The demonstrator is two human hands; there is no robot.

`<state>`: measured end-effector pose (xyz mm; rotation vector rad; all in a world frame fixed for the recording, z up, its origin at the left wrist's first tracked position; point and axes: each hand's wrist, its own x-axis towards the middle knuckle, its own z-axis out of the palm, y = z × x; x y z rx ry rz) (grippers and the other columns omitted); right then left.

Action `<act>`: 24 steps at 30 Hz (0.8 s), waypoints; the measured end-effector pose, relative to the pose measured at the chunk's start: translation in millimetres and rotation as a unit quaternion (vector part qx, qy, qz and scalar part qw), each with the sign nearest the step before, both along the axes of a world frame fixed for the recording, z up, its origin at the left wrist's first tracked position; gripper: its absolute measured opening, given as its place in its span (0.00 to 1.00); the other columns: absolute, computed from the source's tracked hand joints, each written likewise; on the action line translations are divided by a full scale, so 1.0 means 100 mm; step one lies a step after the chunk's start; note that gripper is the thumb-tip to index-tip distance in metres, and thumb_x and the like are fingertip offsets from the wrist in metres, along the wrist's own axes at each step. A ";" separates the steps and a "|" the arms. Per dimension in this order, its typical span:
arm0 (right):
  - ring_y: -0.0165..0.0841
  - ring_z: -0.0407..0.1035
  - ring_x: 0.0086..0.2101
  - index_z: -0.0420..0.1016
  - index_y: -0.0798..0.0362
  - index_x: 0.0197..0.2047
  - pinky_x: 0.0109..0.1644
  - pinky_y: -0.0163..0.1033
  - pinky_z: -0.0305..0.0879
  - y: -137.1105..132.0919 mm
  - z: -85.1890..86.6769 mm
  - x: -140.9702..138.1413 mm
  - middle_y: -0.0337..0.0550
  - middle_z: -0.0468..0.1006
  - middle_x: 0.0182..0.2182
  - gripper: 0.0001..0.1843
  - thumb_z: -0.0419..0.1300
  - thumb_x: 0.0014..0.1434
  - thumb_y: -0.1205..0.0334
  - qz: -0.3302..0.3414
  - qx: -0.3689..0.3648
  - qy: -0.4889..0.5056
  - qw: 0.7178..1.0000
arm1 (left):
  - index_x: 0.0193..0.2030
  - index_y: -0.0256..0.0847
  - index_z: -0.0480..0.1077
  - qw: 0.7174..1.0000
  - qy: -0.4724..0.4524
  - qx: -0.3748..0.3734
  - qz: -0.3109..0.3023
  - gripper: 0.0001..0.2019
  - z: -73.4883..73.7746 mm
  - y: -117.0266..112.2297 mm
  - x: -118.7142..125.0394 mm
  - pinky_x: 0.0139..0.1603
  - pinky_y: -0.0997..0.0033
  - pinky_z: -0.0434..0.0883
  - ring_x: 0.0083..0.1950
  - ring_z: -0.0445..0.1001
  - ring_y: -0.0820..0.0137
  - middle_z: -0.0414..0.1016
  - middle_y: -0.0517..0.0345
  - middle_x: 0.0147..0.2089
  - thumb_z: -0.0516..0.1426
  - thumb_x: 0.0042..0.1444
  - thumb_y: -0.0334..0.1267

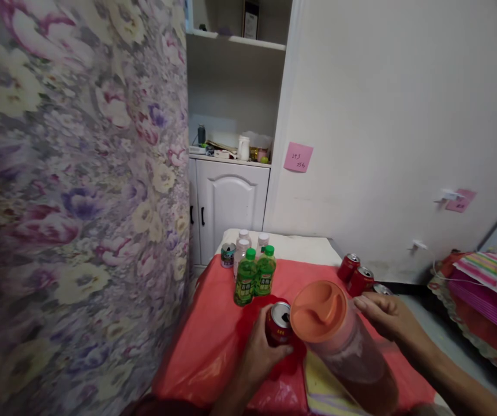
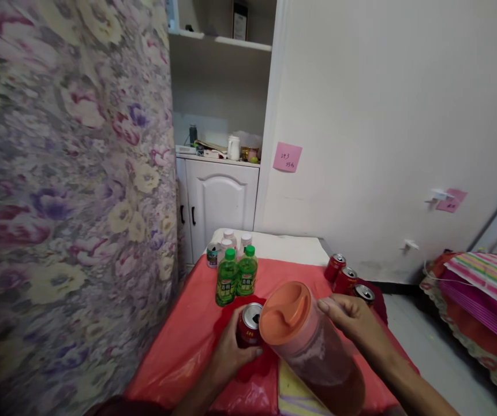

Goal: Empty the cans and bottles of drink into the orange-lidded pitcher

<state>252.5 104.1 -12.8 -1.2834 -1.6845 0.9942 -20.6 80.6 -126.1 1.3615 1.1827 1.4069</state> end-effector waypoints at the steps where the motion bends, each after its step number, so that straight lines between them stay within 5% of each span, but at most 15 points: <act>1: 0.27 0.38 0.23 0.50 0.47 0.22 0.27 0.38 0.35 0.01 -0.04 0.01 0.29 0.46 0.20 0.32 0.60 0.54 0.31 -0.009 0.001 0.003 1.000 | 0.58 0.44 0.71 1.000 -0.005 0.000 -0.002 0.37 0.00 0.00 0.00 0.60 0.51 0.74 0.59 0.77 0.48 0.80 0.48 0.57 0.70 0.36 0.32; 10: 0.28 0.36 0.24 0.50 0.47 0.22 0.26 0.39 0.34 0.06 -0.39 0.14 0.28 0.44 0.21 0.30 0.58 0.59 0.35 -0.018 -0.027 0.114 0.993 | 0.58 0.43 0.70 0.999 0.006 -0.001 0.047 0.38 -0.17 0.12 -0.07 0.61 0.47 0.72 0.60 0.76 0.45 0.80 0.46 0.57 0.71 0.35 0.33; 20: 0.28 0.37 0.24 0.59 0.49 0.21 0.25 0.37 0.39 0.20 -0.64 0.33 0.29 0.45 0.21 0.25 0.62 0.58 0.44 -0.094 0.022 0.332 0.938 | 0.57 0.42 0.69 0.997 0.011 -0.020 0.080 0.39 -0.22 0.24 -0.15 0.60 0.45 0.74 0.60 0.76 0.44 0.81 0.45 0.55 0.71 0.33 0.39; 24: 0.28 0.40 0.21 0.56 0.47 0.22 0.22 0.37 0.46 0.26 -0.84 0.31 0.29 0.47 0.19 0.23 0.58 0.61 0.45 -0.128 0.063 0.318 0.937 | 0.57 0.42 0.69 0.994 0.017 -0.022 0.105 0.40 -0.27 0.29 -0.17 0.61 0.42 0.72 0.60 0.76 0.42 0.81 0.43 0.55 0.71 0.32 0.42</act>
